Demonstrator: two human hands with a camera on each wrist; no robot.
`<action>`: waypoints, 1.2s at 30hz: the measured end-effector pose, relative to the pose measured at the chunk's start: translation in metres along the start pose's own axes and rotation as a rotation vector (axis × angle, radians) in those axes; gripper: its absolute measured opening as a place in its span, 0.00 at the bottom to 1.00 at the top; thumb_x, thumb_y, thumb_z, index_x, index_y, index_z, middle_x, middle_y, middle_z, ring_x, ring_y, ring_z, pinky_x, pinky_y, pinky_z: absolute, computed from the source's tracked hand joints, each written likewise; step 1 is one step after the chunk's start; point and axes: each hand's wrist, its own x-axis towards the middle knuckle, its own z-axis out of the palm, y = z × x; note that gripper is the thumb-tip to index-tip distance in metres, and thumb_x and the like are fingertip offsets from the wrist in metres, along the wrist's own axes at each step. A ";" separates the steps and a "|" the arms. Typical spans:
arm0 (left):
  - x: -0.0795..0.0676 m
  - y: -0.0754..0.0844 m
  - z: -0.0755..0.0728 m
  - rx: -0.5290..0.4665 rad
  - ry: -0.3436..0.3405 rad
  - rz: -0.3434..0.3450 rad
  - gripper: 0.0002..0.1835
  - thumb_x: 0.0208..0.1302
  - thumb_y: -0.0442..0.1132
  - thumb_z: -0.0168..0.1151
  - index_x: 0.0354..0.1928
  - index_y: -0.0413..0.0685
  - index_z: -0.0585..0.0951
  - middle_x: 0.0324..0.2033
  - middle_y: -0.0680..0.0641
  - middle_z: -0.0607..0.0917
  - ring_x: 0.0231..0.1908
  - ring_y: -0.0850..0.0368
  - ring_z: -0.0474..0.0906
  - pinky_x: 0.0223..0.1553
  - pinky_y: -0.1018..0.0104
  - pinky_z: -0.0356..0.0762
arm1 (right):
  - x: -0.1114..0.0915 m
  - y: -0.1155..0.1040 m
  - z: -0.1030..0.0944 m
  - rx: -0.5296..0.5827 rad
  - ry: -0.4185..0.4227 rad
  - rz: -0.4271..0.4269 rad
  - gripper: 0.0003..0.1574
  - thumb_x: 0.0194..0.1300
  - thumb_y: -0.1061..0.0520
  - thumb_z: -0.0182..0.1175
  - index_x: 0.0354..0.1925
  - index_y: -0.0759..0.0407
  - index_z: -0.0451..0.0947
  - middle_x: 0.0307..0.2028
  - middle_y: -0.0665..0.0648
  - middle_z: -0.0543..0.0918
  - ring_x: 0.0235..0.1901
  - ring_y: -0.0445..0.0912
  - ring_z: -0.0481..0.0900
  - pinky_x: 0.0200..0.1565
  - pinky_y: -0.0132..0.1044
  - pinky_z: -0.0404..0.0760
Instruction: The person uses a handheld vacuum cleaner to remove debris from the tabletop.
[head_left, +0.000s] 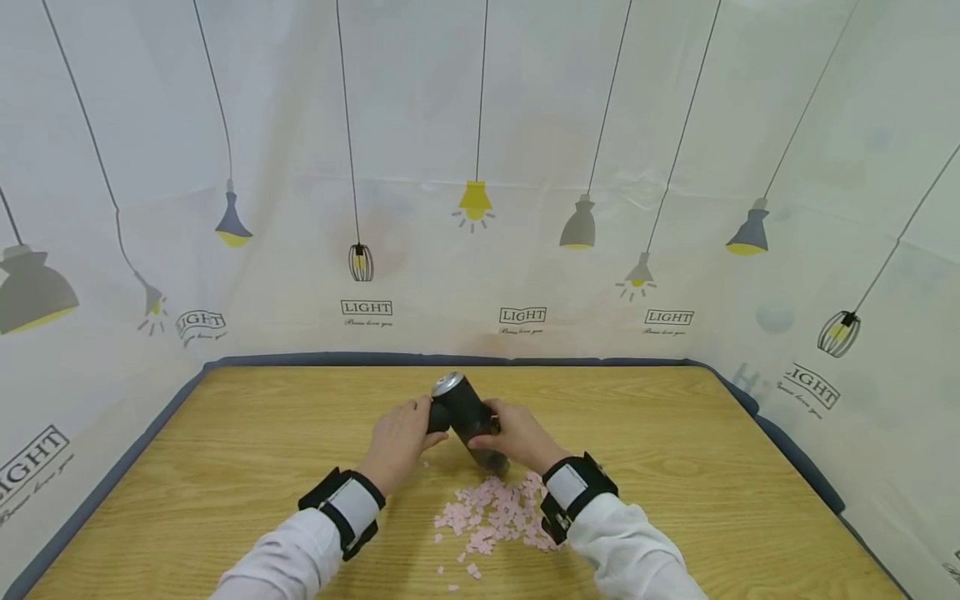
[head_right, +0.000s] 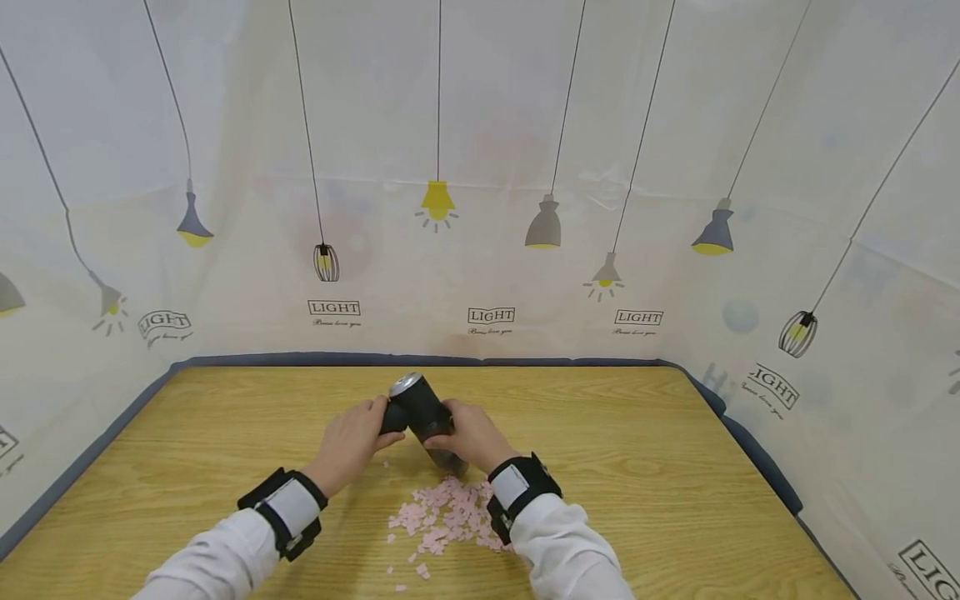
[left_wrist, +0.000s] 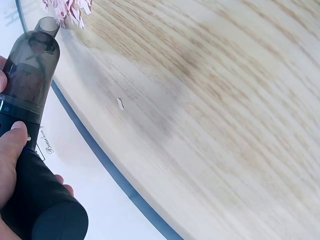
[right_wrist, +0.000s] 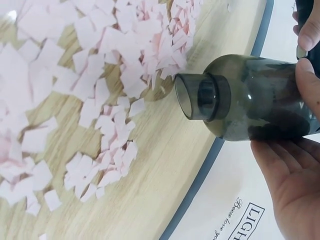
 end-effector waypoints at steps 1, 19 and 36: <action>0.000 0.000 0.000 0.003 0.001 0.001 0.24 0.55 0.50 0.66 0.42 0.39 0.71 0.28 0.43 0.79 0.25 0.53 0.74 0.24 0.59 0.74 | 0.000 0.000 0.000 -0.002 -0.001 -0.003 0.38 0.56 0.51 0.67 0.59 0.65 0.66 0.51 0.65 0.78 0.48 0.54 0.78 0.46 0.47 0.78; -0.001 -0.006 -0.004 0.058 0.053 0.030 0.25 0.54 0.50 0.67 0.42 0.39 0.72 0.26 0.43 0.78 0.24 0.52 0.74 0.23 0.60 0.74 | 0.000 -0.004 0.003 -0.002 0.014 -0.048 0.37 0.57 0.50 0.66 0.59 0.64 0.66 0.49 0.64 0.79 0.45 0.53 0.79 0.44 0.47 0.79; -0.003 -0.014 -0.008 0.079 0.051 0.024 0.26 0.54 0.52 0.67 0.43 0.38 0.73 0.26 0.43 0.78 0.24 0.53 0.75 0.23 0.60 0.74 | 0.005 -0.009 0.009 0.014 0.009 -0.077 0.35 0.57 0.52 0.66 0.58 0.64 0.66 0.48 0.64 0.80 0.45 0.53 0.79 0.44 0.46 0.79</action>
